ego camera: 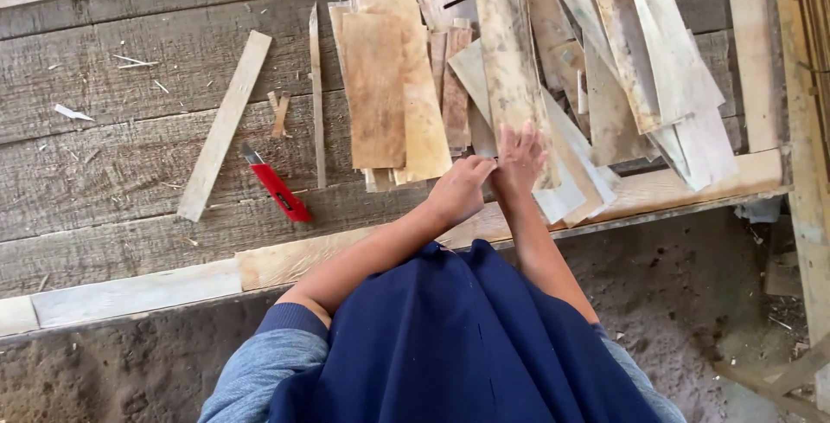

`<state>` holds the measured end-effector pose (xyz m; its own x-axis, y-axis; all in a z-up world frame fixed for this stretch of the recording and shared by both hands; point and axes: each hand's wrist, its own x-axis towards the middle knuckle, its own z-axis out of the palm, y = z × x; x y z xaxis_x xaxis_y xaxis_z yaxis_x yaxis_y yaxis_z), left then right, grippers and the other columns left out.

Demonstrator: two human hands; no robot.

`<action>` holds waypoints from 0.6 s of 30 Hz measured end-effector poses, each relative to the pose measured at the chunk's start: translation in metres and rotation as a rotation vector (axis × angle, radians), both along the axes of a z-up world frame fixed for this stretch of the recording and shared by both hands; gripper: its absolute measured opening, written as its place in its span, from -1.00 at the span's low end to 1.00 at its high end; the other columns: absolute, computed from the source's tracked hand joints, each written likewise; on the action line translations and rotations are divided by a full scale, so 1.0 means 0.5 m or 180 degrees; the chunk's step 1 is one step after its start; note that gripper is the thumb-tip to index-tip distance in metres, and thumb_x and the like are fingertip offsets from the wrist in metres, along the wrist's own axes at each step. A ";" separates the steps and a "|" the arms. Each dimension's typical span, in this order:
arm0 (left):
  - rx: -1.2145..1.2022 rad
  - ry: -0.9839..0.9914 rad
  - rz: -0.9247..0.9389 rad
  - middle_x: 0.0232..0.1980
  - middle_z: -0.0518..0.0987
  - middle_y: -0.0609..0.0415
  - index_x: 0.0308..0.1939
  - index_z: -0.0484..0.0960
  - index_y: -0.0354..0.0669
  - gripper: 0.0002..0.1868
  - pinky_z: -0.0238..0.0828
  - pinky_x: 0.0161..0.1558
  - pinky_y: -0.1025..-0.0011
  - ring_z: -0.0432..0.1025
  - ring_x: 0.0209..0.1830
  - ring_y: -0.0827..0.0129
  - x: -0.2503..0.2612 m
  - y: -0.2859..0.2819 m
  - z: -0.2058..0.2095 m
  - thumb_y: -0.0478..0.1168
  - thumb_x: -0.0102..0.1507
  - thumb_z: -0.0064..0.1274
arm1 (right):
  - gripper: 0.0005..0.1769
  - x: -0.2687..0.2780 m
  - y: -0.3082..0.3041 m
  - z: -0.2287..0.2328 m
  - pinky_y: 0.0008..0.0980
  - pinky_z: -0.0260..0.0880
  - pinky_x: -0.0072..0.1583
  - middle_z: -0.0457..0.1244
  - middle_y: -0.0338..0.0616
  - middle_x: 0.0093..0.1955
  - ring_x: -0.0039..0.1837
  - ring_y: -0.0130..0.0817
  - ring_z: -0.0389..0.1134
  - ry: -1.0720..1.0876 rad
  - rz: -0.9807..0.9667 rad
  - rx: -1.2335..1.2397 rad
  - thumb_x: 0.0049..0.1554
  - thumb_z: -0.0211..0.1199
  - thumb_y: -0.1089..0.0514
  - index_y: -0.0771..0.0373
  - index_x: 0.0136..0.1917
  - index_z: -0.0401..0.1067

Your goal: Scoring thin wooden strips with a utility knife and snapping them to length by hand.

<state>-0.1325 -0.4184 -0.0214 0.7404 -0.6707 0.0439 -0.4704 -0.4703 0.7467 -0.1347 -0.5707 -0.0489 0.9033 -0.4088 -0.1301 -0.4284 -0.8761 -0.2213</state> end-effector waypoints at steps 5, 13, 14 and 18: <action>0.0049 0.0857 0.0418 0.14 0.53 -0.14 0.24 0.52 -0.05 -0.55 0.52 0.08 0.04 0.51 0.09 -0.17 0.032 -0.072 -0.173 -0.33 0.25 -0.12 | -0.41 0.017 -0.070 0.027 0.31 0.17 0.33 0.10 0.12 0.38 0.51 0.19 0.06 -0.0247 -0.0181 -0.0145 -0.04 0.51 0.16 0.13 0.17 0.25; -0.0623 0.2567 0.1354 0.28 0.54 -0.28 0.48 0.36 -0.14 -0.33 0.36 0.30 0.07 0.42 0.34 -0.06 0.074 -0.114 -0.190 -0.18 0.25 -0.04 | -0.92 0.029 -0.107 -0.057 -0.01 0.45 -0.03 0.21 -0.19 -0.03 0.04 -0.09 0.38 -0.0679 -0.0090 0.0139 0.22 0.17 0.14 0.03 0.01 0.42; -0.0649 0.2547 0.1386 0.31 0.51 -0.31 0.50 0.34 -0.16 -0.35 0.36 0.30 0.07 0.39 0.36 -0.08 0.082 -0.114 -0.160 -0.17 0.29 -0.09 | -0.62 0.036 -0.110 -0.099 0.08 0.43 0.05 0.21 -0.01 0.10 0.19 0.04 0.30 -0.0502 0.0316 -0.0048 0.21 0.16 -0.12 0.09 0.20 0.39; -0.0588 0.2296 0.1394 0.32 0.51 -0.29 0.52 0.29 -0.20 -0.32 0.35 0.31 0.05 0.38 0.37 -0.09 0.085 -0.129 -0.223 -0.23 0.27 -0.11 | -0.23 0.050 -0.104 -0.084 0.13 0.36 0.25 0.15 0.13 0.35 0.41 0.08 0.12 0.0067 0.0644 -0.0231 0.28 -0.09 -0.53 0.05 0.44 0.30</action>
